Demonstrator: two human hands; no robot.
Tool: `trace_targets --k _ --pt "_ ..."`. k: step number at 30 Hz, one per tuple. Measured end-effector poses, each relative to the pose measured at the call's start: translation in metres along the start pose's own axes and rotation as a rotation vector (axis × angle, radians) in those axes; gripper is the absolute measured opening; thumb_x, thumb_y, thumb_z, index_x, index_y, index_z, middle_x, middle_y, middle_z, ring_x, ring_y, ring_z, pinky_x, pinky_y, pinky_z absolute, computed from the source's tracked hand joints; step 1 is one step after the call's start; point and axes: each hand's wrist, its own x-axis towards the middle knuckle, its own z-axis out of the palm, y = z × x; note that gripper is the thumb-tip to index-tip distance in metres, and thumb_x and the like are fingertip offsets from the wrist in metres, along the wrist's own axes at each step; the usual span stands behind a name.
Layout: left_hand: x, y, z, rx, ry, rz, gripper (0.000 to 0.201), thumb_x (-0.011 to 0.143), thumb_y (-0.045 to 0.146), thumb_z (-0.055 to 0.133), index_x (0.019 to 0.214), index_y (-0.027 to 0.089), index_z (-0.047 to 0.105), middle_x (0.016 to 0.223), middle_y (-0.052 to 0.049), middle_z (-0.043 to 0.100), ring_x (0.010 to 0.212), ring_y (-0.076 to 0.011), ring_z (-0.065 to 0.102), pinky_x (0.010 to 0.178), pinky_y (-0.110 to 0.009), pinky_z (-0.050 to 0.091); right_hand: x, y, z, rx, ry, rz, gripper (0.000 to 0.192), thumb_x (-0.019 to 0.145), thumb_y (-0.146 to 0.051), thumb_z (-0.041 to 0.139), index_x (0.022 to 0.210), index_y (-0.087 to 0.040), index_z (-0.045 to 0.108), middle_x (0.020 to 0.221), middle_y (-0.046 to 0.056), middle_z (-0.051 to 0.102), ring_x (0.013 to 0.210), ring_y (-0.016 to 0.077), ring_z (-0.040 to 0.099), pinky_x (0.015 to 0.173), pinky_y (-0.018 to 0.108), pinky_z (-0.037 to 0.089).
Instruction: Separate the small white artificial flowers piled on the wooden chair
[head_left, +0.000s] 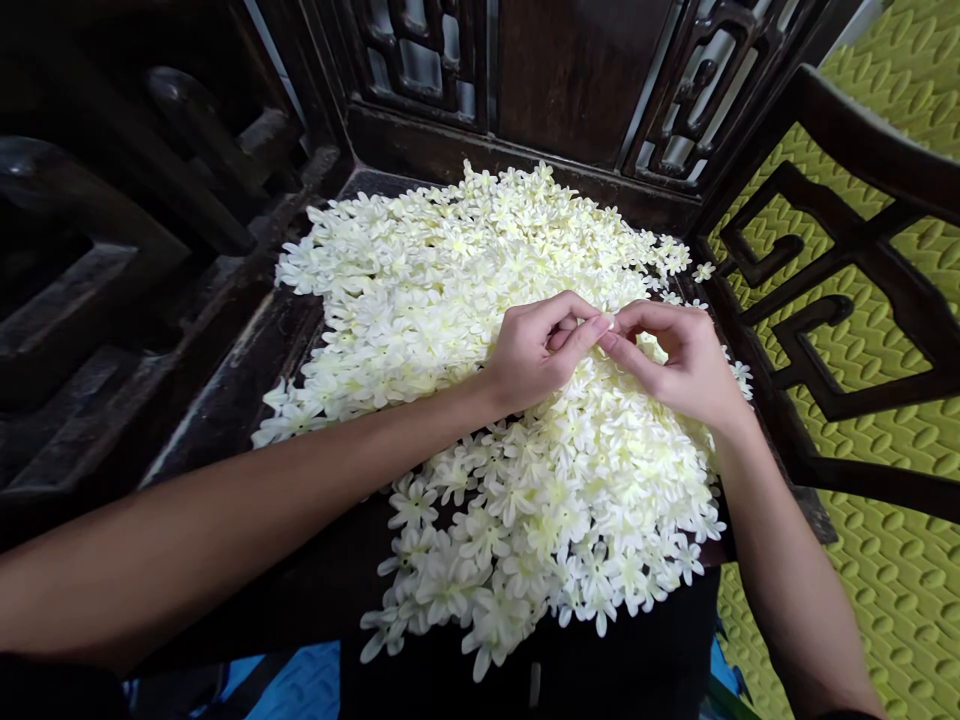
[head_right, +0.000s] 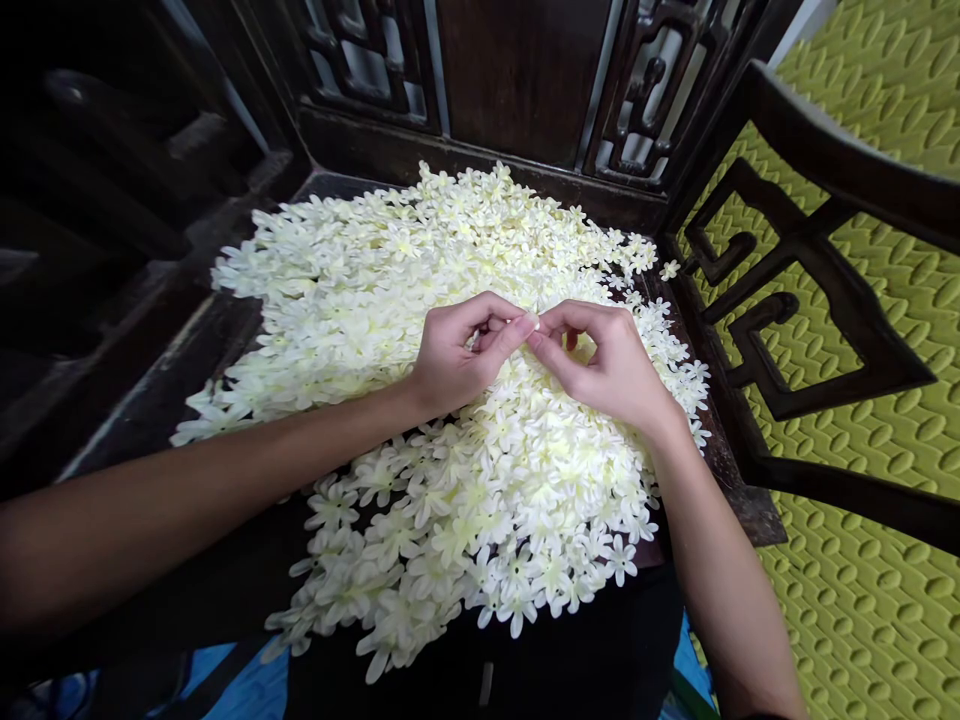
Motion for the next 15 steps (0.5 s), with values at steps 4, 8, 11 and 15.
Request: trace_targets --k 4,8,11,15 --pt "-0.0011 -0.0003 0.0007 0.006 0.020 0.011 0.005 0.087 0.024 0.067 0.090 0.020 0.066 0.054 0.008 0.036 0.049 -0.0054 0.035 0.050 -0.022 0.033 -0.0001 -0.0004 0.0001 0.001 -0.011 0.006 0.003 0.087 -0.016 0.070 0.086 -0.014 0.070 0.081 0.004 0.070 0.073 0.0158 0.062 0.068 0.031 0.048" --pt "-0.0024 -0.0010 -0.0006 0.028 0.027 0.032 0.013 0.084 0.021 0.067 0.097 0.021 0.063 0.058 0.008 0.035 0.051 -0.0065 0.036 0.053 -0.023 0.035 0.0000 0.0001 0.0008 -0.007 -0.013 -0.001 0.004 0.088 -0.018 0.070 0.089 -0.014 0.072 0.083 0.004 0.071 0.075 0.0165 0.064 0.070 0.031 0.048" --pt "-0.0025 -0.0014 -0.0029 0.025 0.019 0.044 0.019 0.082 0.017 0.065 0.101 0.021 0.061 0.061 0.008 0.035 0.054 -0.0073 0.036 0.055 -0.024 0.035 0.0004 -0.0001 0.0007 -0.004 -0.022 0.000 0.008 0.089 -0.020 0.069 0.091 -0.013 0.072 0.085 0.005 0.072 0.076 0.0170 0.065 0.071 0.032 0.049" --pt "-0.0018 -0.0018 -0.0053 -0.013 0.004 0.063 0.025 0.079 0.012 0.059 0.102 0.020 0.059 0.063 0.007 0.034 0.056 -0.0084 0.035 0.057 -0.025 0.034 0.0007 -0.0015 0.0000 -0.008 -0.031 0.007 0.009 0.091 -0.021 0.067 0.091 -0.014 0.072 0.086 0.005 0.073 0.078 0.0171 0.065 0.072 0.032 0.049"
